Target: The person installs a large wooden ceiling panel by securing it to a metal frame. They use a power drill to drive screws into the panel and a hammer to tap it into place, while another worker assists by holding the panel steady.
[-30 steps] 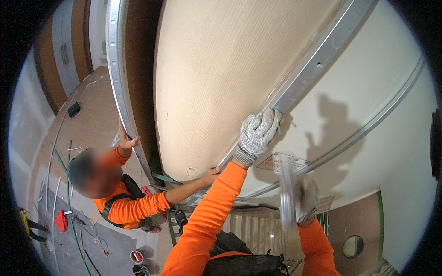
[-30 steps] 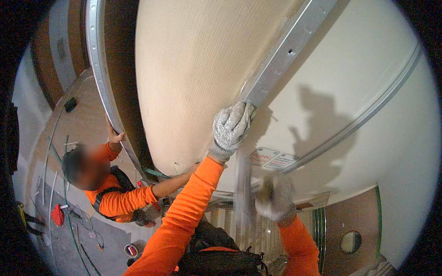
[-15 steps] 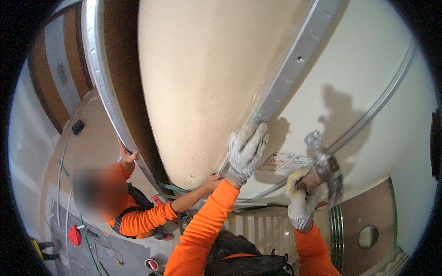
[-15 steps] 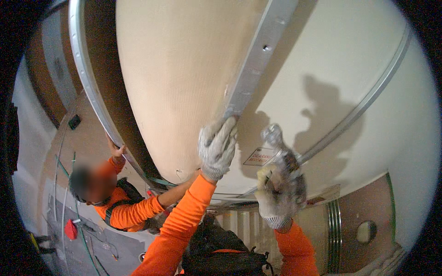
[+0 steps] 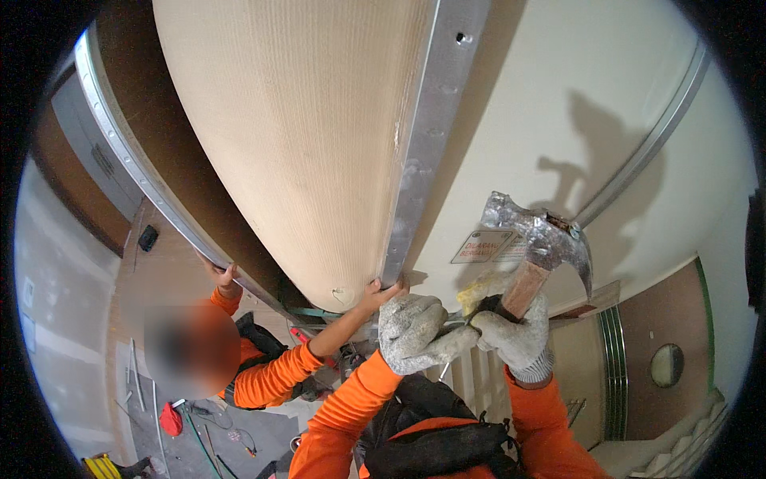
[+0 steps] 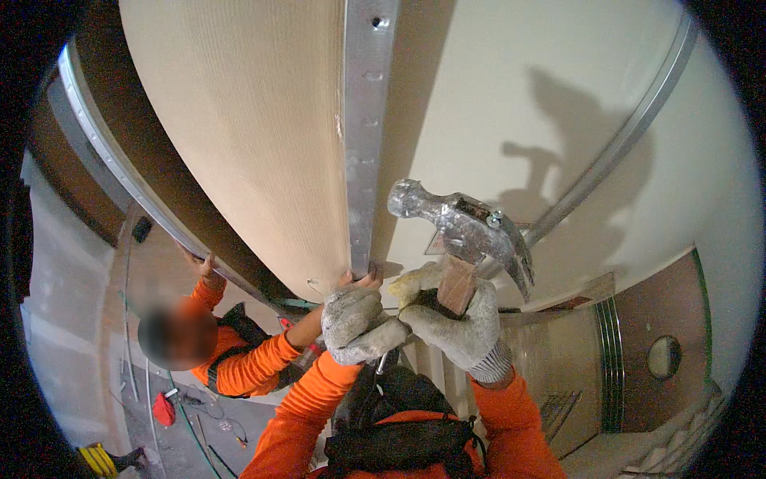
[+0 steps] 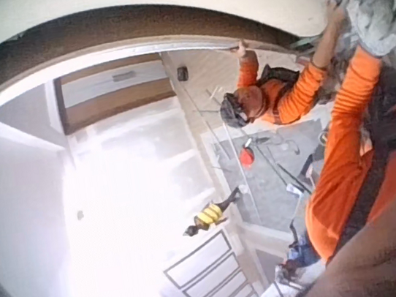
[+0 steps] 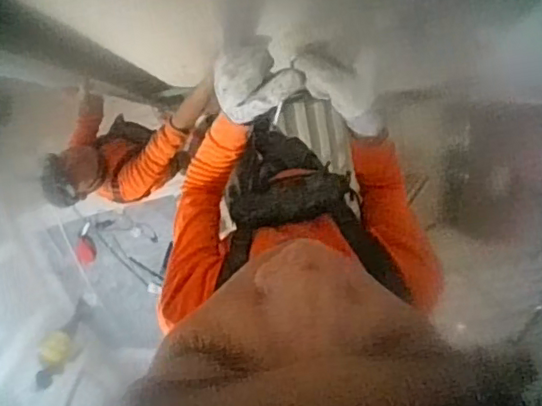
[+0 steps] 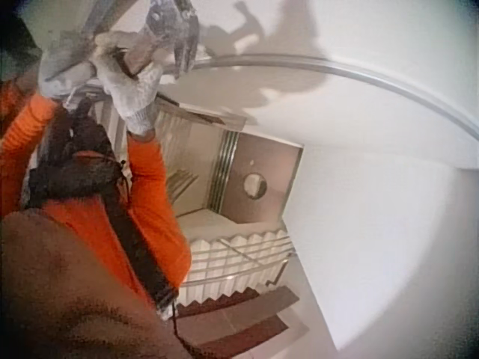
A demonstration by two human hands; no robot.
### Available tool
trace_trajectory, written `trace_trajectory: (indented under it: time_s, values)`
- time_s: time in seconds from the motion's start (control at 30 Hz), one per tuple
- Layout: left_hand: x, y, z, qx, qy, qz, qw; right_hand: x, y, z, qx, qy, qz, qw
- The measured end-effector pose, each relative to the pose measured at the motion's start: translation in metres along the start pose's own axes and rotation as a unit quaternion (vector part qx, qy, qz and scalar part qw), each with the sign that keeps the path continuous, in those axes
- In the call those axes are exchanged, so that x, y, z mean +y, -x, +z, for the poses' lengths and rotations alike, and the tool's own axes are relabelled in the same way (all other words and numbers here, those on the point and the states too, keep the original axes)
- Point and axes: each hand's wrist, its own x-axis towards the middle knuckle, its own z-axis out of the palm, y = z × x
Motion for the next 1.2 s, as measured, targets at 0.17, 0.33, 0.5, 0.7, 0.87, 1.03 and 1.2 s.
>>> trace_trajectory:
  time_s: [0.17,0.33,0.5,0.7,0.87,1.03,1.2]
  values:
    - [0.003,0.005,-0.003,0.045,0.049,-0.015,0.998,0.001,-0.001,-0.008,-0.099,0.007,-0.056,0.993]
    - [0.007,0.031,0.017,0.129,0.094,-0.045,0.986,0.004,-0.009,-0.006,-0.153,0.059,-0.100,0.981]
    - [0.017,0.049,0.015,0.086,0.053,-0.144,0.984,0.004,-0.003,0.005,-0.070,-0.023,0.031,0.997]
    - [0.029,0.031,0.027,0.254,0.186,-0.178,0.932,0.017,-0.006,0.007,-0.021,-0.057,-0.031,0.998]
    - [0.039,0.024,0.045,0.403,0.346,-0.336,0.778,0.012,-0.006,0.006,-0.027,-0.062,0.065,0.996]
    - [0.031,0.018,0.037,0.415,0.409,-0.344,0.736,0.027,-0.013,0.018,0.000,0.054,0.003,0.999]
    - [0.036,0.007,0.032,0.420,0.412,-0.377,0.715,0.031,-0.021,0.020,-0.009,0.092,-0.047,0.995]
